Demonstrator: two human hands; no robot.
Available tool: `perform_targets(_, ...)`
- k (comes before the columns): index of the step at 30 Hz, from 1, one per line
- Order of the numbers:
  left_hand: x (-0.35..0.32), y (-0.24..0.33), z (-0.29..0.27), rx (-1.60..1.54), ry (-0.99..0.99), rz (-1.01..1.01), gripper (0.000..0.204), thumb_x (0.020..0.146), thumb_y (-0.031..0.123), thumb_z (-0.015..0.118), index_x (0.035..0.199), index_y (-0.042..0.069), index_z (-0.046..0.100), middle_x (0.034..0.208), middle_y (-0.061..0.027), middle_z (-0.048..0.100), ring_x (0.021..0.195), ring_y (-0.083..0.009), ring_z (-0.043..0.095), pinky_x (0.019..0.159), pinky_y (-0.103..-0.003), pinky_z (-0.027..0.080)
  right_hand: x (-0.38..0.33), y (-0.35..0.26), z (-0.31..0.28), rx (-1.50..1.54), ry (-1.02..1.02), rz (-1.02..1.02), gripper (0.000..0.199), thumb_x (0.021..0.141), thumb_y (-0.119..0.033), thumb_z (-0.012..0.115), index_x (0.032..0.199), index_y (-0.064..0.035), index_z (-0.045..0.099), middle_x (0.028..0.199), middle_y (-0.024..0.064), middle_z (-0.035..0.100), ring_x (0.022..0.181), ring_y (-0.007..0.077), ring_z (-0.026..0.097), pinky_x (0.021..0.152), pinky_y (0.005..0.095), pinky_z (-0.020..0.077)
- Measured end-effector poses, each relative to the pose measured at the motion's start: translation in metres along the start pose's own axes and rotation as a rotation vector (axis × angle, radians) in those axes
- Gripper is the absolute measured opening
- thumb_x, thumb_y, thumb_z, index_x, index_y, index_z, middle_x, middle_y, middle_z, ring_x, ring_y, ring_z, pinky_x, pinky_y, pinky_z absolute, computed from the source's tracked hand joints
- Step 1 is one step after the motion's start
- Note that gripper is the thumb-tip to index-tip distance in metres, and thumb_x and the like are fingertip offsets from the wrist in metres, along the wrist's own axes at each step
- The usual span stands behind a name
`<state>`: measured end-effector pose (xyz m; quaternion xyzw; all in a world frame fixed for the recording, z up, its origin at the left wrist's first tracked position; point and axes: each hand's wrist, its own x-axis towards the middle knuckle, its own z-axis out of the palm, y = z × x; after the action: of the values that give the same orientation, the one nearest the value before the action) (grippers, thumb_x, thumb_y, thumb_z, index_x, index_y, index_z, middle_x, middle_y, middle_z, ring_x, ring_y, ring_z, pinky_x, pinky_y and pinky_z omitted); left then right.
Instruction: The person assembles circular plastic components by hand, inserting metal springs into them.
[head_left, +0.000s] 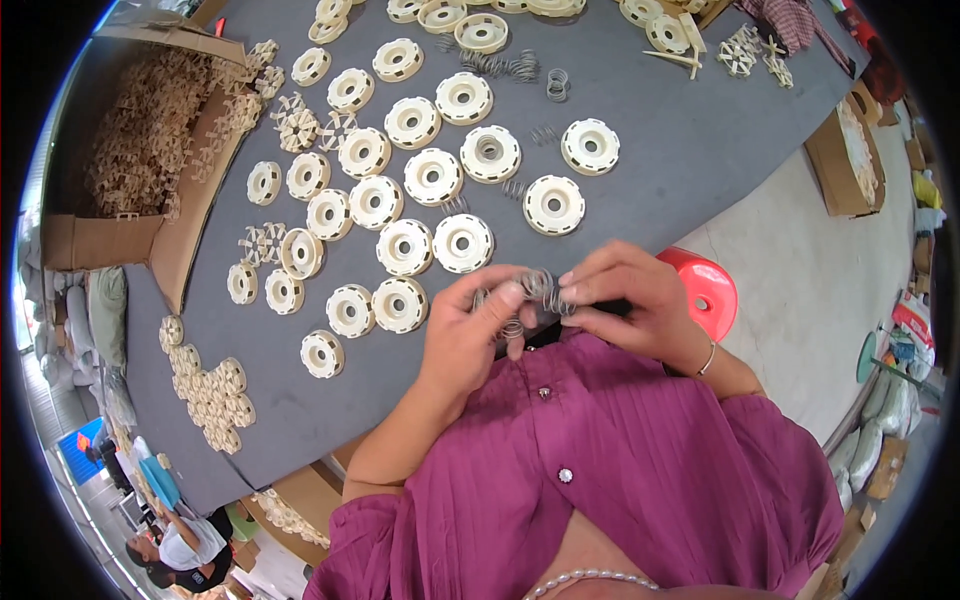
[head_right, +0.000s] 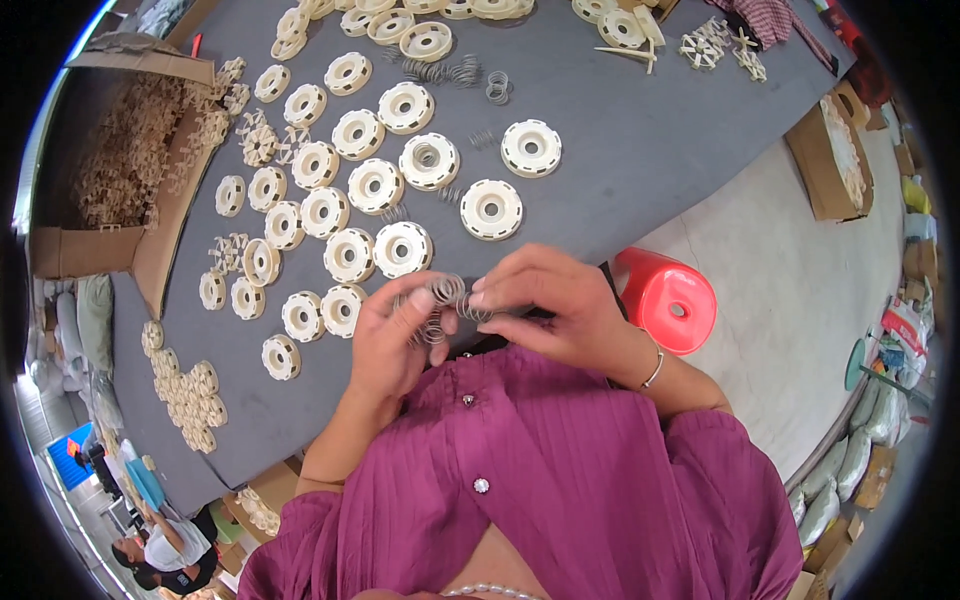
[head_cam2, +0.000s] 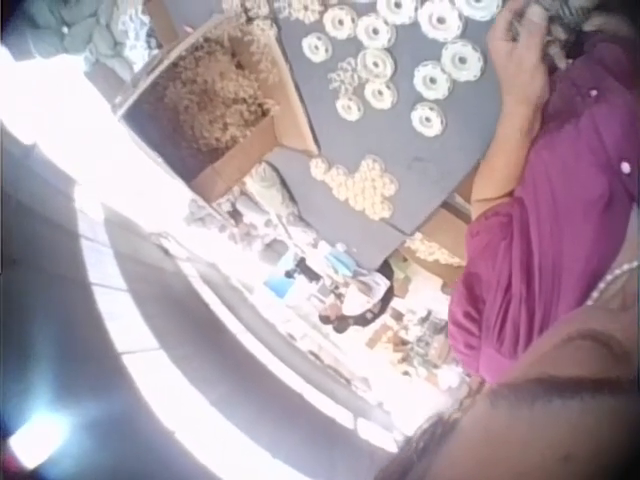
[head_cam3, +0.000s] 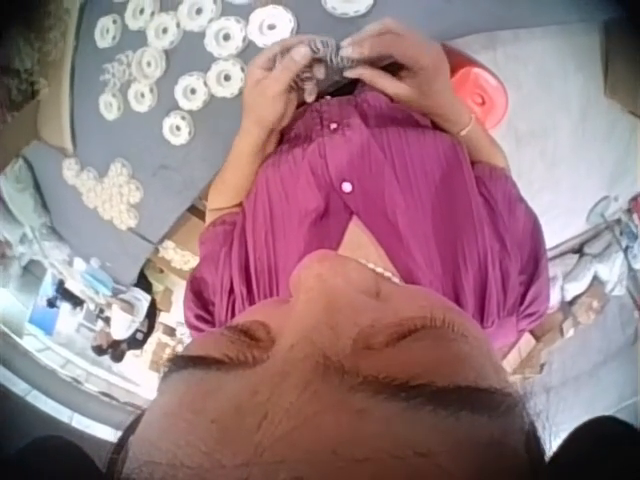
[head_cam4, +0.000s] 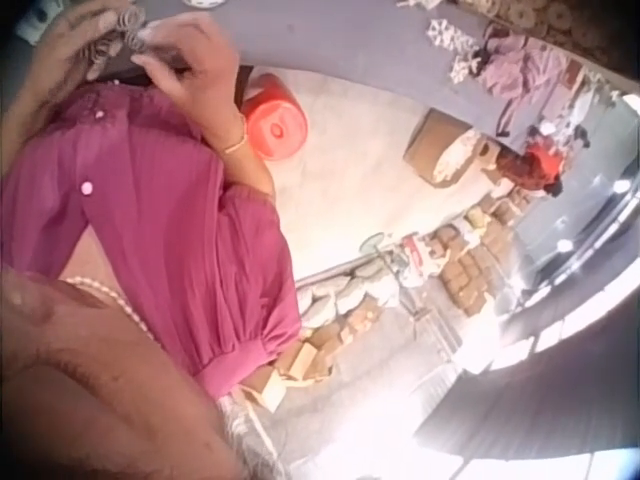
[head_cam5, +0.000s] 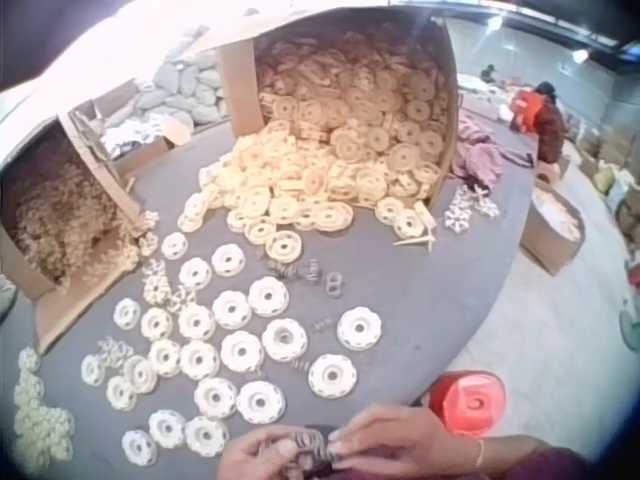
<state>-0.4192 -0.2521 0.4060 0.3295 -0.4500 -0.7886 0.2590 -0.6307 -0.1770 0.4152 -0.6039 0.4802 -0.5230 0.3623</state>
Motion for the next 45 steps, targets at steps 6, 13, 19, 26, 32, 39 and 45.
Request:
perform_targets(6,0.011,-0.011,-0.003,-0.334,0.049,-0.248,0.030,0.095,0.017,0.061,0.118,-0.001,0.057,0.101,-0.0130,0.066,0.077,-0.0151,0.062,0.047,-0.023,0.047,0.026,0.028,-0.036,-0.405,0.172,-0.179,0.027,0.075,-0.006,0.080,0.100,-0.0059,0.070,0.095,0.0054,0.066,0.084,0.0188,0.066,0.072,0.0291,0.0524)
perform_targets(13,0.013,-0.016,0.002,-0.167,-0.079,-0.339,0.031,0.090,0.006,0.067,0.120,0.000,0.059,0.097,-0.0106,0.066,0.079,-0.0135,0.062,0.050,-0.022,0.049,0.067,0.075,-0.063,-0.630,0.176,0.123,0.026,0.076,-0.012,0.077,0.101,-0.0066,0.071,0.087,0.0064,0.062,0.075,0.0189,0.059,0.069,0.0293,0.0490)
perform_targets(19,0.013,-0.014,-0.005,-0.147,0.012,-0.331,0.029,0.091,0.008,0.068,0.118,0.001,0.061,0.096,-0.0078,0.065,0.079,-0.0119,0.061,0.052,-0.022,0.049,0.062,0.042,-0.053,-0.563,0.134,-0.007,0.032,0.079,-0.014,0.077,0.109,-0.0092,0.070,0.097,0.0094,0.065,0.083,0.0248,0.064,0.074,0.0312,0.0524)
perform_targets(26,0.017,-0.014,-0.005,-0.112,-0.028,-0.307,0.024,0.090,0.009,0.071,0.111,0.001,0.064,0.092,-0.0046,0.065,0.077,-0.0093,0.061,0.052,-0.021,0.048,0.023,0.023,-0.010,-0.065,-0.283,-0.016,0.031,0.082,-0.009,0.074,0.112,-0.0103,0.070,0.101,0.0068,0.066,0.086,0.0224,0.065,0.073,0.0321,0.0531)
perform_targets(32,0.013,-0.015,-0.003,-0.125,0.073,-0.292,0.019,0.090,0.011,0.072,0.103,0.002,0.063,0.090,-0.0035,0.064,0.073,-0.0084,0.059,0.052,-0.021,0.047,0.031,0.025,-0.025,-0.180,-0.353,0.078,0.018,0.083,-0.006,0.072,0.100,-0.0081,0.068,0.097,0.0064,0.065,0.088,0.0246,0.065,0.076,0.0334,0.0526)
perform_targets(39,0.002,-0.016,-0.013,-0.304,-0.039,-0.269,0.013,0.092,0.006,0.063,0.105,0.003,0.059,0.098,-0.0043,0.060,0.082,-0.0113,0.060,0.060,-0.024,0.052,0.055,0.043,-0.020,-0.729,-0.123,-0.111,0.013,0.078,-0.008,0.072,0.089,-0.0068,0.065,0.091,0.0062,0.060,0.087,0.0273,0.059,0.079,0.0387,0.0482)
perform_targets(45,0.001,-0.017,-0.019,-0.239,-0.030,-0.265,0.031,0.094,0.005,0.059,0.124,0.000,0.058,0.097,-0.0056,0.061,0.081,-0.0104,0.061,0.057,-0.022,0.050,0.056,0.034,-0.021,-0.826,-0.166,-0.084,0.016,0.076,-0.011,0.074,0.089,-0.0068,0.065,0.090,0.0066,0.058,0.086,0.0279,0.058,0.077,0.0386,0.0475)
